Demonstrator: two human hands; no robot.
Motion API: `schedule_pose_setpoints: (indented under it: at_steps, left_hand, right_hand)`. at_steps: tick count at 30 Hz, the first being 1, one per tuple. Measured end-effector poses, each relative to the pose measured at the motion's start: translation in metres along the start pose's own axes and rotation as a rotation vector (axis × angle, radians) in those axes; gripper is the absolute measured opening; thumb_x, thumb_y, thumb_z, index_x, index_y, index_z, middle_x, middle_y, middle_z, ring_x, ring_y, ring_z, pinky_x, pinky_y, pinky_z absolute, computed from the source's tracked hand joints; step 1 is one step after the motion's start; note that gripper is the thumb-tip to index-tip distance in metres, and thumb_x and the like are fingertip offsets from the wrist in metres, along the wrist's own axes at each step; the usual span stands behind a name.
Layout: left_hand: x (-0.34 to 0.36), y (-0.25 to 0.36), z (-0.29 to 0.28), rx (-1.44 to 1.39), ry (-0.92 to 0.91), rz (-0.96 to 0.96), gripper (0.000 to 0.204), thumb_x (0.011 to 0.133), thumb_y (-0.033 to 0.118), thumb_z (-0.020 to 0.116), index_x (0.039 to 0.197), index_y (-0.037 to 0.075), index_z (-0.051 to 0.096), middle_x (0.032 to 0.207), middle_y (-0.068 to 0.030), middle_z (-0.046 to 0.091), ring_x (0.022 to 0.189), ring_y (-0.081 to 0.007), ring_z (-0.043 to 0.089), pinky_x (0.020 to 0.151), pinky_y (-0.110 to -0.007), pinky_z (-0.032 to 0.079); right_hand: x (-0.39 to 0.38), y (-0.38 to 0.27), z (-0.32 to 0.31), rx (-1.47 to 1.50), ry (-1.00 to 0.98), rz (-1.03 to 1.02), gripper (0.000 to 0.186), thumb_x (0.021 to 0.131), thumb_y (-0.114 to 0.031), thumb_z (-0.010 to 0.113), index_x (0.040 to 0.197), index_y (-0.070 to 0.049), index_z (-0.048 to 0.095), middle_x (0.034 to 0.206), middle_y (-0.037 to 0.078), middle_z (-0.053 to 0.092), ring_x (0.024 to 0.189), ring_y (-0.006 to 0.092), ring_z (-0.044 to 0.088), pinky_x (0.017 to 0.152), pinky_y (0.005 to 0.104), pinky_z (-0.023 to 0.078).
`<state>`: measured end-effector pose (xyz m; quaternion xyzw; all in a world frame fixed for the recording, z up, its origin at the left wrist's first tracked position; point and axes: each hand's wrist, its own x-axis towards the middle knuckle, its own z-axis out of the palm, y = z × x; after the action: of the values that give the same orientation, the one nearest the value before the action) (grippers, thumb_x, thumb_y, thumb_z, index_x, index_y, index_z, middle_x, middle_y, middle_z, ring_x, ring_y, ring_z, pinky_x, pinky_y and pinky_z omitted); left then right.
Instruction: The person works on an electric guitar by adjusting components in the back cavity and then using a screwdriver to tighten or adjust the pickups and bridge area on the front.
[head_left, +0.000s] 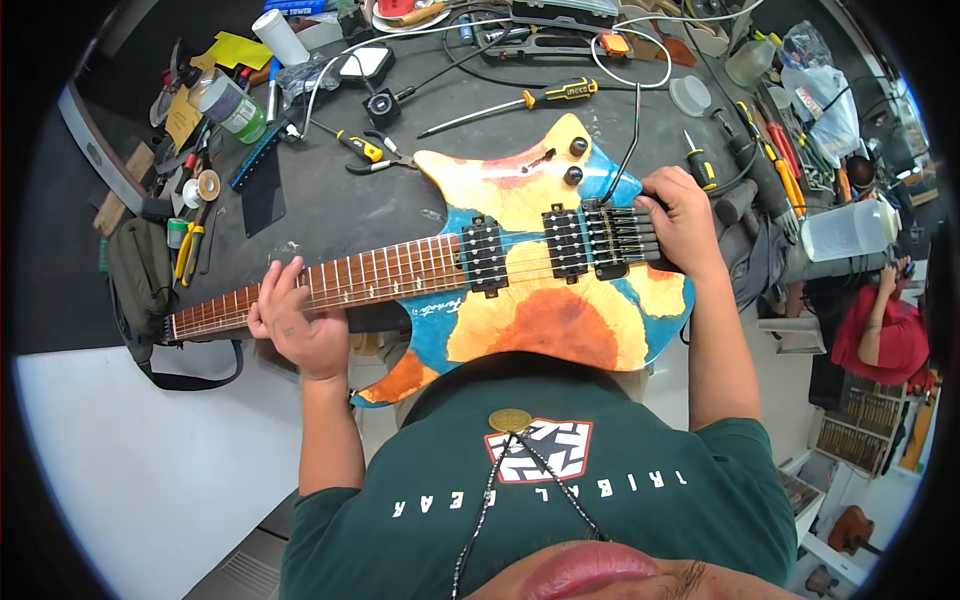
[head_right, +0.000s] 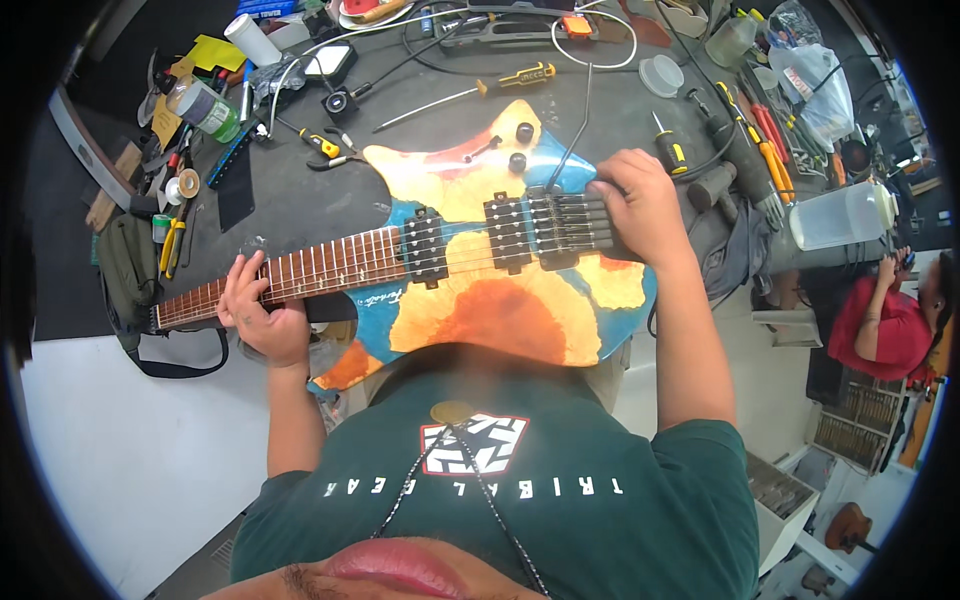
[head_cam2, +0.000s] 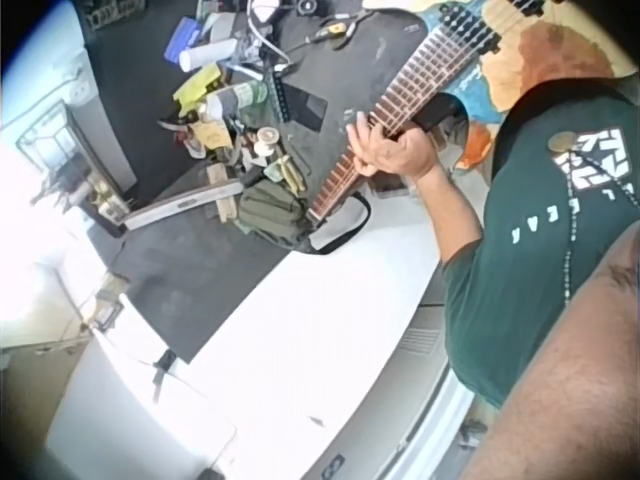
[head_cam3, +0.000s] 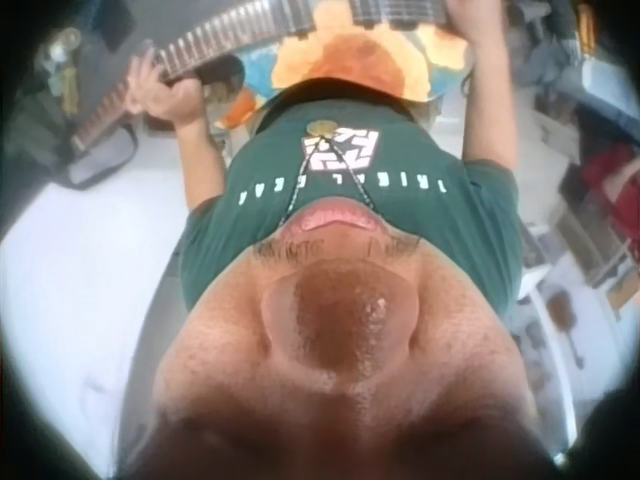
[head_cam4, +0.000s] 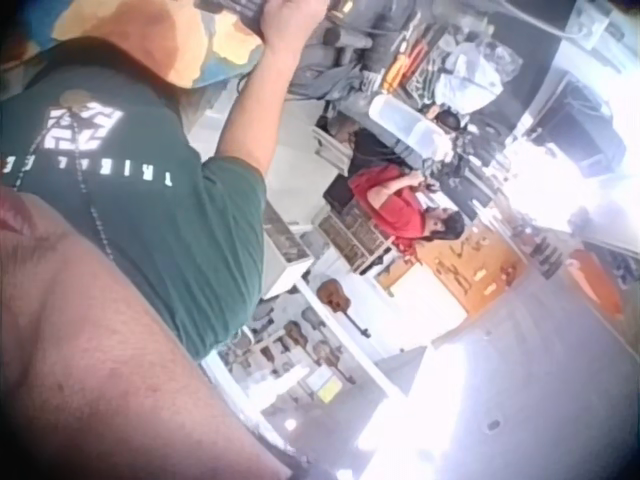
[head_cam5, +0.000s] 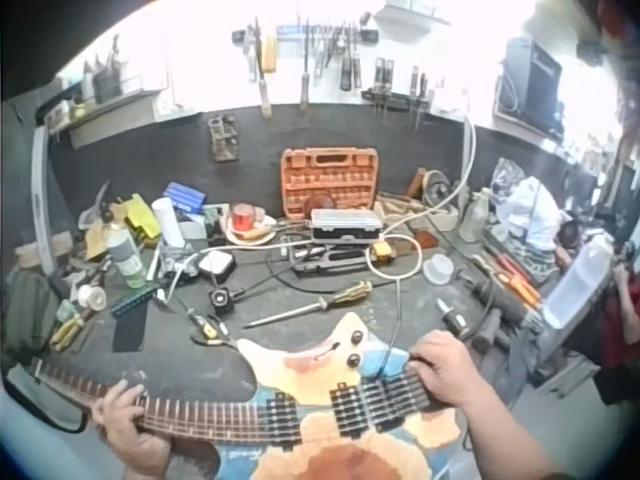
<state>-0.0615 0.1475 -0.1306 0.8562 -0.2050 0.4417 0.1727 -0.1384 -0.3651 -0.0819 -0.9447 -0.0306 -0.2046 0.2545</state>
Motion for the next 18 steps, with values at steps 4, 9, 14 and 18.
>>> schedule_pose_setpoints:
  at_steps: [4,9,14,18]
  left_hand:
    - [0.0034,0.0016,-0.0014,0.028,-0.001,-0.015,0.040,0.091,0.014,0.092,0.120,0.017,0.064,0.141,0.0021,0.082,0.140,-0.0283,0.072,0.119,-0.049,0.033]
    - [0.0061,0.0046,-0.0024,0.102,-0.035,0.004,0.048,0.095,0.020,0.088,0.140,0.017,0.071,0.143,0.0033,0.082,0.140,-0.0268,0.071,0.120,-0.049,0.032]
    - [0.0037,0.0023,-0.0017,0.108,-0.042,-0.009,0.046,0.095,0.021,0.088,0.138,0.018,0.072,0.143,0.0026,0.081,0.140,-0.0268,0.071,0.120,-0.049,0.032]
    - [0.0055,0.0028,-0.0026,0.113,-0.045,-0.005,0.041,0.093,0.019,0.089,0.130,0.017,0.071,0.144,0.0008,0.081,0.140,-0.0279,0.071,0.121,-0.049,0.032]
  right_hand:
    - [-0.0001,-0.0041,0.0008,0.042,0.004,0.020,0.018,0.088,-0.003,0.085,0.104,0.001,0.078,0.100,0.012,0.075,0.100,0.0351,0.071,0.093,0.0445,0.055]
    - [-0.0019,0.0009,0.0006,0.044,0.014,-0.026,0.020,0.088,-0.002,0.085,0.106,0.001,0.078,0.098,0.012,0.074,0.099,0.0353,0.070,0.091,0.0446,0.055]
    - [-0.0020,-0.0019,-0.0016,0.047,-0.014,0.033,0.021,0.087,-0.002,0.086,0.107,0.000,0.079,0.096,0.012,0.074,0.097,0.0353,0.069,0.088,0.0451,0.055]
    - [-0.0048,0.0036,-0.0034,0.070,-0.016,0.037,0.016,0.092,-0.003,0.082,0.107,0.001,0.078,0.098,0.011,0.074,0.097,0.0314,0.071,0.090,0.0411,0.056]
